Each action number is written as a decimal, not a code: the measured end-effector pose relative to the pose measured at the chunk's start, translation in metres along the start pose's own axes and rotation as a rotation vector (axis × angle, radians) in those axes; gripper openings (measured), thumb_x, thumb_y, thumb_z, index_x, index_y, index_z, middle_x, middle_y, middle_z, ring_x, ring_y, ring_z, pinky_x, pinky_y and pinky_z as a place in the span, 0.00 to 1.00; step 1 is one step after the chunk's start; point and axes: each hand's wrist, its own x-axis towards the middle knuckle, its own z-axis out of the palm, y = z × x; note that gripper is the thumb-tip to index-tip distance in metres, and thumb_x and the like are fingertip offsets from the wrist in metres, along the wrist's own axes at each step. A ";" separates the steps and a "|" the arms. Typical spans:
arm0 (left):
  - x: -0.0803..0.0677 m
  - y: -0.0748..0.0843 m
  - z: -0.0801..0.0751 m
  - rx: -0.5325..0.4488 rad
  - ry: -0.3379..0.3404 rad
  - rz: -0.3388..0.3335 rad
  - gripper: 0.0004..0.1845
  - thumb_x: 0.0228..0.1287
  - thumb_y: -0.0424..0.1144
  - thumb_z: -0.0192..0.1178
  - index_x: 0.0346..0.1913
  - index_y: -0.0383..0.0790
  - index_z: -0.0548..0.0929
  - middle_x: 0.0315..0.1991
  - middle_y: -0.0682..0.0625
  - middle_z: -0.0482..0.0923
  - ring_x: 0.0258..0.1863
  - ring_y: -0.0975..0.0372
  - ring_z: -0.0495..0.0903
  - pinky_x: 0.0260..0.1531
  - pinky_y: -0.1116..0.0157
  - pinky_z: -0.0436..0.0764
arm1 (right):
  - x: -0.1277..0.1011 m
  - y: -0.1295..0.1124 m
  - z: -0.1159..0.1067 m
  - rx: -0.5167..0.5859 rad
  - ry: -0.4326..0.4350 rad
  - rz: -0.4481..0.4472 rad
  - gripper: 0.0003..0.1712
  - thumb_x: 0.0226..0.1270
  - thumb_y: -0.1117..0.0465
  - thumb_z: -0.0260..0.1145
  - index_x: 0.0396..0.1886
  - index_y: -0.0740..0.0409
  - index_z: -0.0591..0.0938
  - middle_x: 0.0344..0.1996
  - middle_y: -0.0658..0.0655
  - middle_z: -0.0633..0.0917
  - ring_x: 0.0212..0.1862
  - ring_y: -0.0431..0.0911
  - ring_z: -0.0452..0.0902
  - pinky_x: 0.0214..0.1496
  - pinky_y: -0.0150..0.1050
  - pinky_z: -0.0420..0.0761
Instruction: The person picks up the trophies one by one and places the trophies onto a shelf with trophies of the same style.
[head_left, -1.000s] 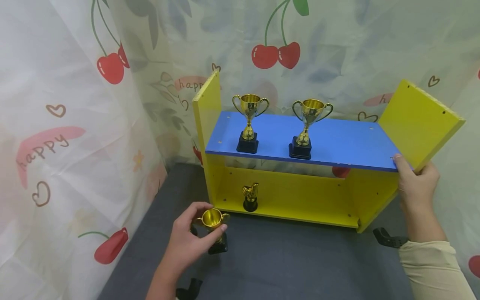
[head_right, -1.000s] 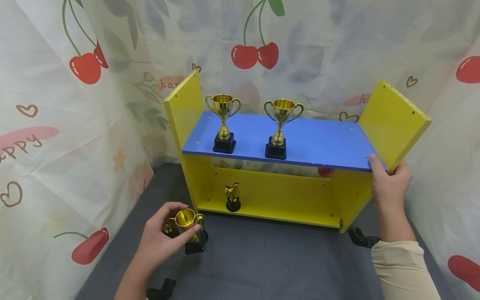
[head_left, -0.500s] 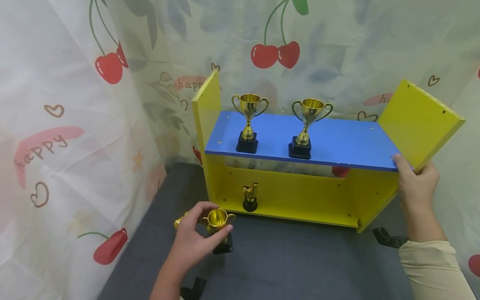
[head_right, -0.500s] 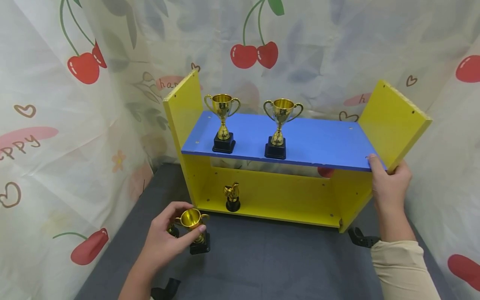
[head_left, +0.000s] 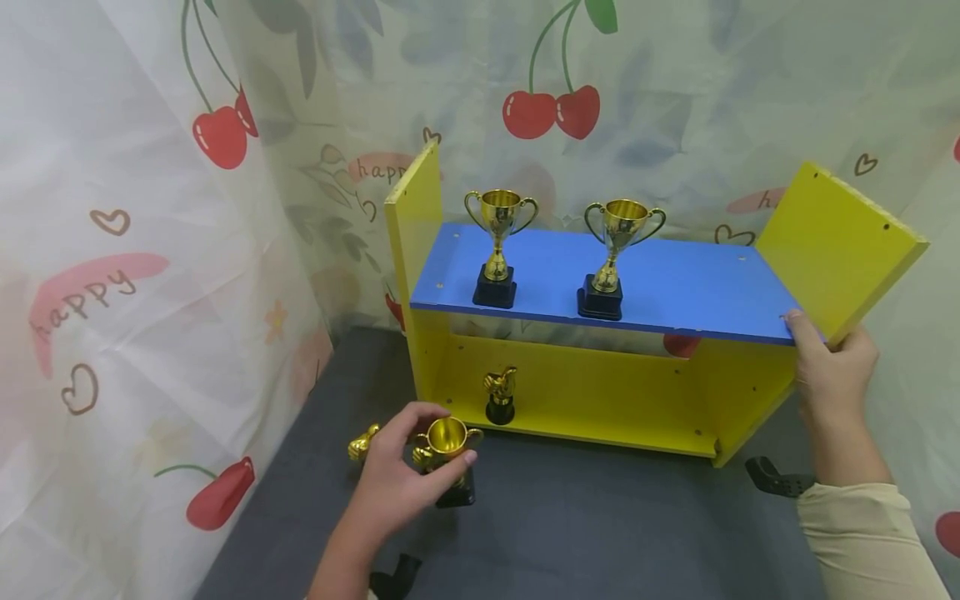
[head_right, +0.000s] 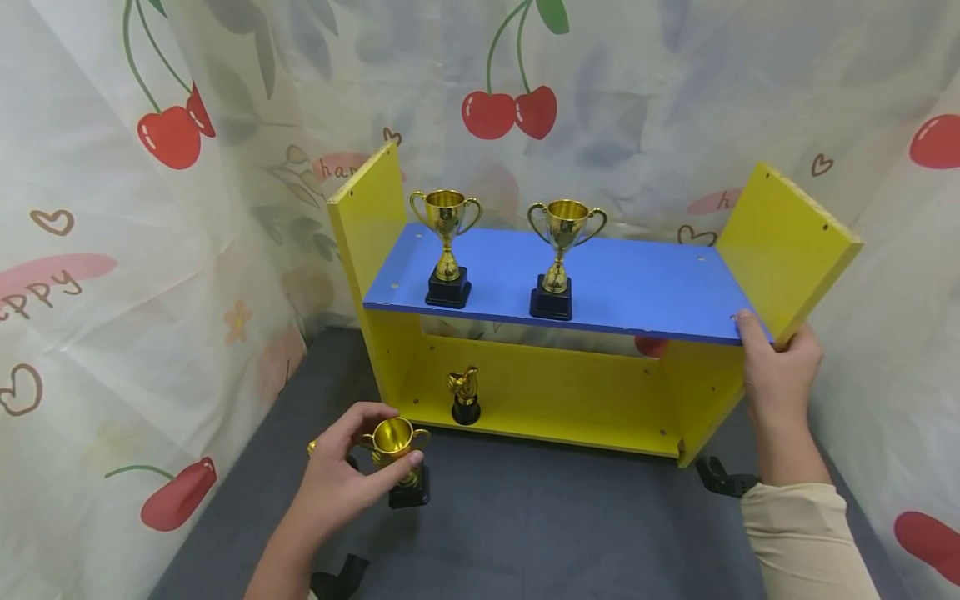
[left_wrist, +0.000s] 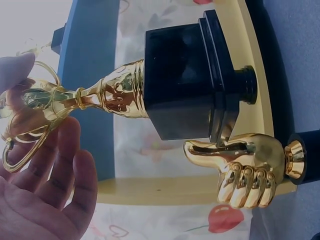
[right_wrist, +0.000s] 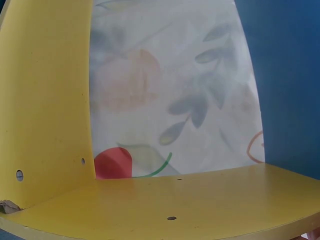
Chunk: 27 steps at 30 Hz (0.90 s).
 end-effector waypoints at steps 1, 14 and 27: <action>0.000 0.001 0.001 -0.005 -0.001 0.004 0.28 0.56 0.42 0.83 0.57 0.52 0.81 0.49 0.62 0.84 0.47 0.65 0.84 0.47 0.62 0.87 | 0.000 0.000 0.000 -0.003 -0.003 0.003 0.15 0.71 0.56 0.73 0.54 0.45 0.80 0.47 0.43 0.77 0.49 0.38 0.73 0.47 0.22 0.74; 0.008 0.006 0.007 -0.035 -0.020 0.031 0.27 0.56 0.44 0.83 0.57 0.55 0.81 0.49 0.62 0.84 0.45 0.65 0.84 0.45 0.58 0.88 | 0.003 0.002 0.000 0.005 0.010 -0.022 0.12 0.69 0.57 0.74 0.49 0.47 0.82 0.45 0.44 0.78 0.46 0.38 0.73 0.44 0.22 0.75; 0.011 0.008 0.015 -0.040 -0.047 0.022 0.27 0.58 0.44 0.82 0.57 0.58 0.80 0.50 0.62 0.82 0.47 0.64 0.83 0.43 0.64 0.86 | 0.004 0.002 0.000 -0.005 0.002 0.001 0.14 0.70 0.56 0.73 0.51 0.45 0.81 0.47 0.43 0.77 0.47 0.38 0.73 0.43 0.21 0.75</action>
